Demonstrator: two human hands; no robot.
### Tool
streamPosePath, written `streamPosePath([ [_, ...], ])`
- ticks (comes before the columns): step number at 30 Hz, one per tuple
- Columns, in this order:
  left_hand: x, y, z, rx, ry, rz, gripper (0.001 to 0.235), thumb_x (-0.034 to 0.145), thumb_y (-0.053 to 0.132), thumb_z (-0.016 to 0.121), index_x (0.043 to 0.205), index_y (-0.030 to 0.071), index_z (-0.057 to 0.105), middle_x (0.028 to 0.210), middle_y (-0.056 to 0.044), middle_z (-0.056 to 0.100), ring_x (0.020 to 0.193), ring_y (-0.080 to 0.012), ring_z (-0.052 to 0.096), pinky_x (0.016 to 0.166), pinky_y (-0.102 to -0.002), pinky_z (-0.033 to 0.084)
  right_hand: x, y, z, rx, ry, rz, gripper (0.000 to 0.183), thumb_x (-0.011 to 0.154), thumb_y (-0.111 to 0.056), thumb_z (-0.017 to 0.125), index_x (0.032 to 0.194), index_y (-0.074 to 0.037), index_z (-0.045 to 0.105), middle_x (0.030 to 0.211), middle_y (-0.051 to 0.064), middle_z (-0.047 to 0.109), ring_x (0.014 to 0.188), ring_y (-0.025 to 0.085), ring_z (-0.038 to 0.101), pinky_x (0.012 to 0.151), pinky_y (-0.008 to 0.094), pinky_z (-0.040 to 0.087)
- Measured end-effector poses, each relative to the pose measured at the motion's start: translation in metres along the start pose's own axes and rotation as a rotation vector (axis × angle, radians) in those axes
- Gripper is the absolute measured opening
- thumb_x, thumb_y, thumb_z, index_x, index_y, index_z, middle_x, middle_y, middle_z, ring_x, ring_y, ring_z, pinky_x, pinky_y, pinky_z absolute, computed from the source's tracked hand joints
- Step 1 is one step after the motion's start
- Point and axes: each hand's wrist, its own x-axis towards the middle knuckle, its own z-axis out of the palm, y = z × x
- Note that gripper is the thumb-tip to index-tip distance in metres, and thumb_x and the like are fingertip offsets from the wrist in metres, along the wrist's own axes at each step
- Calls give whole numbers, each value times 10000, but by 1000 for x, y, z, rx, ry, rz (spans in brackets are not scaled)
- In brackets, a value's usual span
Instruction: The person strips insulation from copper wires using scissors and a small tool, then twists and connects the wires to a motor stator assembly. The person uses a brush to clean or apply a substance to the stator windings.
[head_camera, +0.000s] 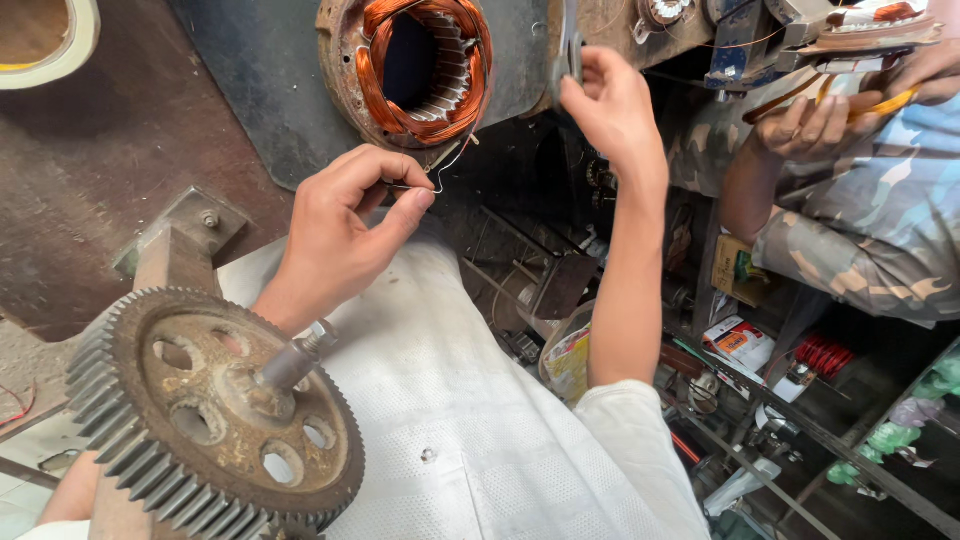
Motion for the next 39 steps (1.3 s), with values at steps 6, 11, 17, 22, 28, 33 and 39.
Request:
streamPosePath([
  [6, 3, -9, 1, -259, 31, -89, 101, 998, 87, 726, 1064, 19, 691, 989, 42, 639, 812, 0, 508, 684, -180, 402, -107, 38, 43, 611, -49, 117, 397, 864, -97, 842, 1173, 35, 630, 932, 55, 628, 830, 162, 671, 798, 310, 588],
  [11, 7, -10, 6, -373, 40, -147, 94, 1014, 82, 706, 1069, 19, 664, 931, 59, 584, 742, 11, 420, 634, -168, 339, -202, 10, 77, 434, -298, 33, 797, 684, -522, 916, 1252, -61, 601, 1035, 10, 568, 993, 113, 589, 906, 294, 511],
  [17, 6, -15, 16, -321, 11, -71, 85, 1028, 51, 670, 1069, -8, 625, 991, 23, 587, 829, -6, 491, 702, -173, 412, -200, -43, 85, 170, -375, -33, 817, 626, -574, 927, 1183, -57, 629, 980, 8, 566, 894, 118, 574, 819, 276, 497],
  [22, 6, -15, 15, -301, -3, -43, 103, 1033, 39, 633, 1109, -27, 612, 1067, -22, 598, 943, -35, 569, 800, -191, 504, -178, -65, 90, 173, -291, -43, 745, 604, -472, 975, 1130, -53, 652, 897, -8, 563, 797, 104, 556, 719, 264, 484],
  [28, 4, -14, 10, -260, 9, -22, 109, 1030, 53, 648, 1109, -16, 614, 1055, -12, 604, 872, -17, 553, 735, -183, 483, -177, -54, 99, 232, -157, 132, 604, 668, -380, 978, 1104, -61, 709, 879, -28, 653, 803, 92, 628, 742, 270, 542],
  [33, 1, -12, 8, -204, -11, -97, 146, 1049, 128, 680, 1135, 20, 633, 965, 35, 577, 723, -14, 417, 636, -180, 362, -121, -15, 69, 23, 81, -69, 793, 718, -255, 991, 1312, -27, 517, 1111, 50, 499, 1036, 178, 520, 954, 346, 481],
  [39, -4, -16, 10, -554, -106, -224, 213, 1123, 276, 539, 1123, 69, 591, 968, 63, 530, 760, -8, 384, 660, -191, 338, -21, 29, 41, -233, 223, -294, 643, 932, -167, 831, 1404, 47, 451, 1244, 172, 504, 1120, 304, 527, 1008, 397, 464],
])
